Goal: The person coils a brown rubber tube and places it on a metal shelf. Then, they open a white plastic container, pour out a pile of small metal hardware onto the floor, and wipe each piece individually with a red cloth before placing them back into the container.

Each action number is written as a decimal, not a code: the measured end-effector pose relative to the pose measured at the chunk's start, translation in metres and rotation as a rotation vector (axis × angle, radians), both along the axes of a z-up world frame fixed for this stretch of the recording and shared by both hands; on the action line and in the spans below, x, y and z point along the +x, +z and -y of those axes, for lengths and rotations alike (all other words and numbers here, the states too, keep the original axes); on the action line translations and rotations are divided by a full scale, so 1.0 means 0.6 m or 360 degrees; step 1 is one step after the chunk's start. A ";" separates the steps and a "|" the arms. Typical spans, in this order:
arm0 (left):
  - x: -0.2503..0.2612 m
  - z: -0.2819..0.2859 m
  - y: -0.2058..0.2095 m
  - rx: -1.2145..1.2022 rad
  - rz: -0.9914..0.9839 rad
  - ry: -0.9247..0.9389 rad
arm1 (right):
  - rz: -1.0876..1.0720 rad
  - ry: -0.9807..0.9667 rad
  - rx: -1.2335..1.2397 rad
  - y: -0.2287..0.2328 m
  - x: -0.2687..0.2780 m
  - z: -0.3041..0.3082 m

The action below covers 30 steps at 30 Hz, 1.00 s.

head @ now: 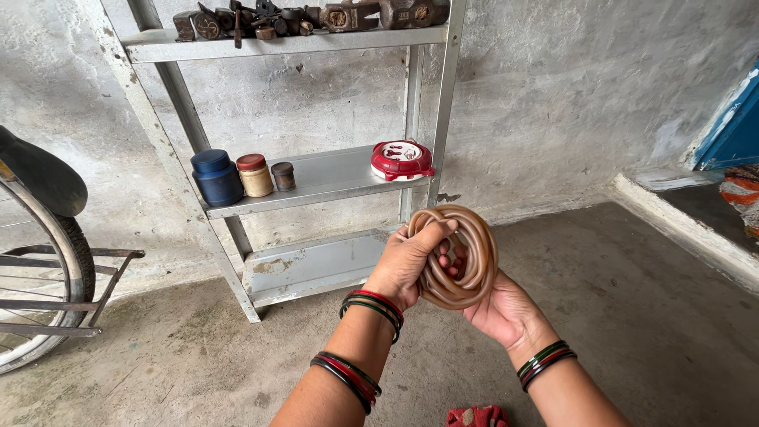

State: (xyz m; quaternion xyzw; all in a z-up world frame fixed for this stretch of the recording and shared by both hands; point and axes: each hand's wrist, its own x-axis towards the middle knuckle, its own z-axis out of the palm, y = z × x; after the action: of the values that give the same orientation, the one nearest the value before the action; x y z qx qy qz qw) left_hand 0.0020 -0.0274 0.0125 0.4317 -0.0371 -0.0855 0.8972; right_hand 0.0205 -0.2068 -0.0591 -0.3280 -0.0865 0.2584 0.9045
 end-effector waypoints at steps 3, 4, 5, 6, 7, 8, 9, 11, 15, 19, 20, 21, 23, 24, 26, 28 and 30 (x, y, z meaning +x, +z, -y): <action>0.001 -0.010 0.003 0.0064 -0.0055 -0.0064 | -0.0052 0.0049 -0.0014 0.007 0.000 -0.006; 0.003 -0.012 0.003 0.0035 -0.0067 -0.0077 | -0.0081 0.0074 -0.0015 0.011 0.001 -0.009; 0.005 -0.014 0.002 0.0005 -0.0079 -0.0090 | -0.0121 -0.0018 -0.0139 0.018 0.005 -0.012; 0.006 -0.016 -0.002 -0.0023 -0.0095 -0.0105 | -0.0166 -0.0110 -0.0262 0.024 0.012 -0.016; 0.006 -0.018 -0.006 -0.0017 -0.0076 -0.0202 | -0.0210 -0.0202 -0.0386 0.028 0.016 -0.019; 0.008 -0.020 -0.008 -0.0010 -0.0052 -0.0300 | -0.0103 -0.0252 -0.0455 0.031 0.019 -0.016; 0.010 -0.020 -0.010 -0.0003 -0.0028 -0.0398 | 0.0005 -0.0303 -0.0523 0.033 0.023 -0.009; 0.004 -0.012 -0.015 0.0138 -0.0091 -0.0456 | 0.0629 -0.0661 -0.0882 0.022 0.026 0.002; -0.005 0.010 -0.019 0.0542 -0.0038 -0.0472 | 0.1477 -0.1271 -0.2408 -0.002 0.033 0.044; -0.016 0.028 -0.030 0.0838 -0.0006 -0.0566 | 0.1727 -0.1384 -0.2816 -0.009 0.033 0.098; -0.020 0.031 -0.028 0.0957 0.0021 -0.0592 | 0.1732 -0.1431 -0.2834 -0.009 0.032 0.110; -0.024 0.034 -0.026 0.1075 0.0049 -0.0618 | 0.1737 -0.1479 -0.2852 -0.008 0.029 0.123; -0.032 0.041 -0.019 0.1185 -0.0049 -0.0598 | 0.1633 -0.1497 -0.2926 -0.009 0.030 0.132; -0.034 0.045 -0.017 0.1236 -0.0098 -0.0591 | 0.1520 -0.1466 -0.2985 -0.012 0.029 0.136; -0.038 0.050 -0.018 0.1284 -0.0088 -0.0590 | 0.1421 -0.1457 -0.3051 -0.021 0.028 0.144; -0.033 0.053 -0.020 0.1394 -0.0042 -0.0615 | 0.1453 -0.1502 -0.3068 -0.030 0.029 0.149; -0.025 0.053 -0.020 0.1565 0.0037 -0.0661 | 0.1256 -0.1407 -0.3210 -0.031 0.034 0.152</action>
State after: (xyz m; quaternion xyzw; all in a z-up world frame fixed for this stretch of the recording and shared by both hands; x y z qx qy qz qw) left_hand -0.0132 -0.0592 0.0007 0.7856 -0.0872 -0.2638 0.5528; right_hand 0.0406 -0.2980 -0.0779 -0.9564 0.0044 -0.2470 0.1559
